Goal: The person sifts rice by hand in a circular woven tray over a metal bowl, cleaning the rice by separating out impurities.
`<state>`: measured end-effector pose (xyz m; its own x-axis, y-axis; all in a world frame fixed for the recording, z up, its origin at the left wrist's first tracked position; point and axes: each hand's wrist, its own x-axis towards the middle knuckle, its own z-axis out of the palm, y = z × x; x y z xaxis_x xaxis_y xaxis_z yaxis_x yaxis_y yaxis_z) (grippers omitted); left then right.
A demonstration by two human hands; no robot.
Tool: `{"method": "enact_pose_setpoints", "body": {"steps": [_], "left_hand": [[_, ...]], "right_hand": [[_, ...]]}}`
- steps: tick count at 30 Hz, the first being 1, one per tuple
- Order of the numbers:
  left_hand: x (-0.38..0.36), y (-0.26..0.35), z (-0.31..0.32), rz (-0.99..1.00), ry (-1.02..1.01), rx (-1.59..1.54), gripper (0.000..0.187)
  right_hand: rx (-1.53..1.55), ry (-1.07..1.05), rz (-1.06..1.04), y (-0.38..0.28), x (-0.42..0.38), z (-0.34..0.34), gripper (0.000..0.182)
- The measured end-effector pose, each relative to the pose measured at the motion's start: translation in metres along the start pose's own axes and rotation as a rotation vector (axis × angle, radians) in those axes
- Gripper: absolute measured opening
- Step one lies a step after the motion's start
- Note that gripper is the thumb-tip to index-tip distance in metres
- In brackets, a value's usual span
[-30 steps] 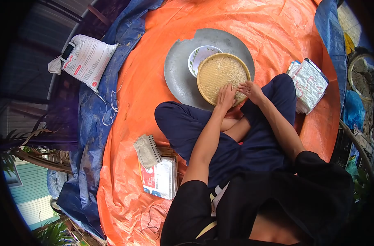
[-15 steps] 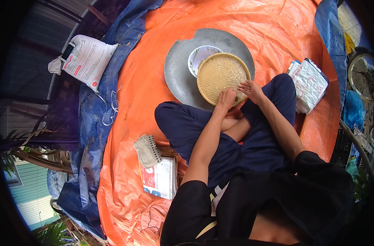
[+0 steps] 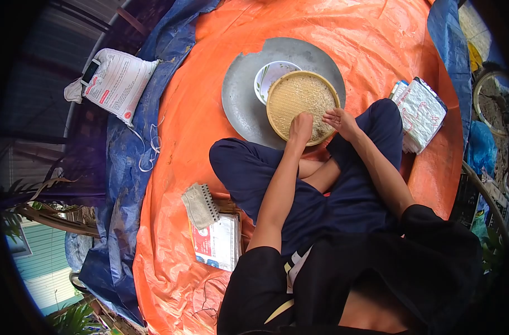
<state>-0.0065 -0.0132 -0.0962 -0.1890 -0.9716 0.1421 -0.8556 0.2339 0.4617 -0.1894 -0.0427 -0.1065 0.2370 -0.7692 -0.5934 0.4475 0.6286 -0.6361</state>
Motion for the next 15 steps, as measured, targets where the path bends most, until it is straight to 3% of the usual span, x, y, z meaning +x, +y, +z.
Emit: {"method": "enact_pose_setpoints", "body": {"steps": [15], "left_hand": [[0.0033,-0.0091,-0.0051,-0.106,-0.048,-0.012,0.015]], "right_hand": [[0.011,0.004,0.004,0.0001,0.0009,0.0017,0.036]]}}
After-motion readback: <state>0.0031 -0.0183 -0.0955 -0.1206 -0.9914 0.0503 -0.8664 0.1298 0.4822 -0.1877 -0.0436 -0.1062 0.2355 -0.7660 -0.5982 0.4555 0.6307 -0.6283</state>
